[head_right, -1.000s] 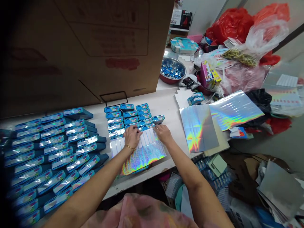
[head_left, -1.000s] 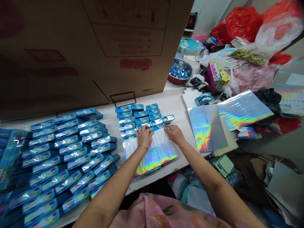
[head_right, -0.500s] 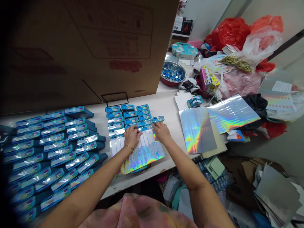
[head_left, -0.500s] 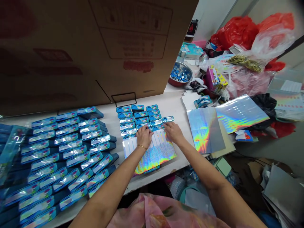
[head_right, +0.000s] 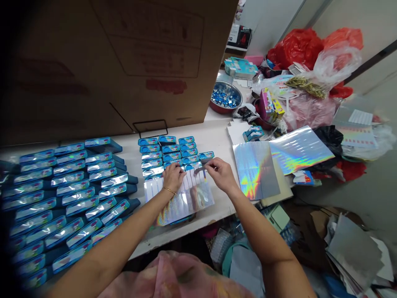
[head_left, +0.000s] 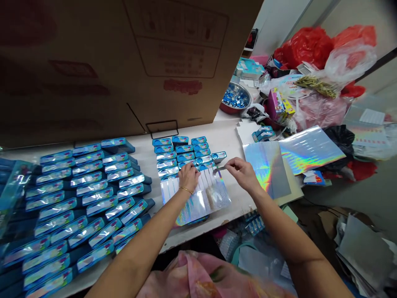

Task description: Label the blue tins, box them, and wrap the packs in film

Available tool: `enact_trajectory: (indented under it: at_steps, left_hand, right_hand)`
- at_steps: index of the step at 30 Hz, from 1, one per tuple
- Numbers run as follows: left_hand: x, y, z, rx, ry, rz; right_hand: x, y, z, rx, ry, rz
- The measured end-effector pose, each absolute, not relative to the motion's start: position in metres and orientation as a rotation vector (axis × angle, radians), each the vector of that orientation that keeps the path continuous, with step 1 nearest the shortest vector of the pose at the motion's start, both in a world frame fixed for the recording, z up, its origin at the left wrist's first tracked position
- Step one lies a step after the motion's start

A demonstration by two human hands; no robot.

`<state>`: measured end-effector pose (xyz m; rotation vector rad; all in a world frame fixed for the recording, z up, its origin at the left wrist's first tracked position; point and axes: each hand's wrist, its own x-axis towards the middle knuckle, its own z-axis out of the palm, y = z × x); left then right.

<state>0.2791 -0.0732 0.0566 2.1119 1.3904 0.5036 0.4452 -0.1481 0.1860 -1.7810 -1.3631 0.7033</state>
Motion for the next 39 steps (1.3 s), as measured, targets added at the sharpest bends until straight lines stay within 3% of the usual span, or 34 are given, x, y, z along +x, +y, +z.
enact_trajectory:
  at_steps: [8, 12, 20, 25, 39]
  left_hand:
    - [0.246, -0.058, 0.089, 0.946, 1.100, 0.858]
    - [0.221, -0.041, 0.088, 0.832, 1.135, 0.944]
    - [0.162, 0.045, 0.056, 1.051, 1.464, 1.041]
    - [0.156, 0.082, 0.037, 1.292, 1.715, 0.882]
    - [0.166, 0.081, 0.013, 1.389, 1.783, 0.678]
  right_hand:
    - [0.401, -0.095, 0.145, -1.599, -0.618, 1.129]
    - [0.367, -0.071, 0.123, -1.565, -0.545, 1.198]
    - [0.294, 0.014, 0.071, -1.611, -0.750, 0.892]
    - [0.282, 0.038, 0.048, -1.891, -0.968, 0.634]
    - [0.279, 0.028, 0.052, -2.294, -1.731, 0.129]
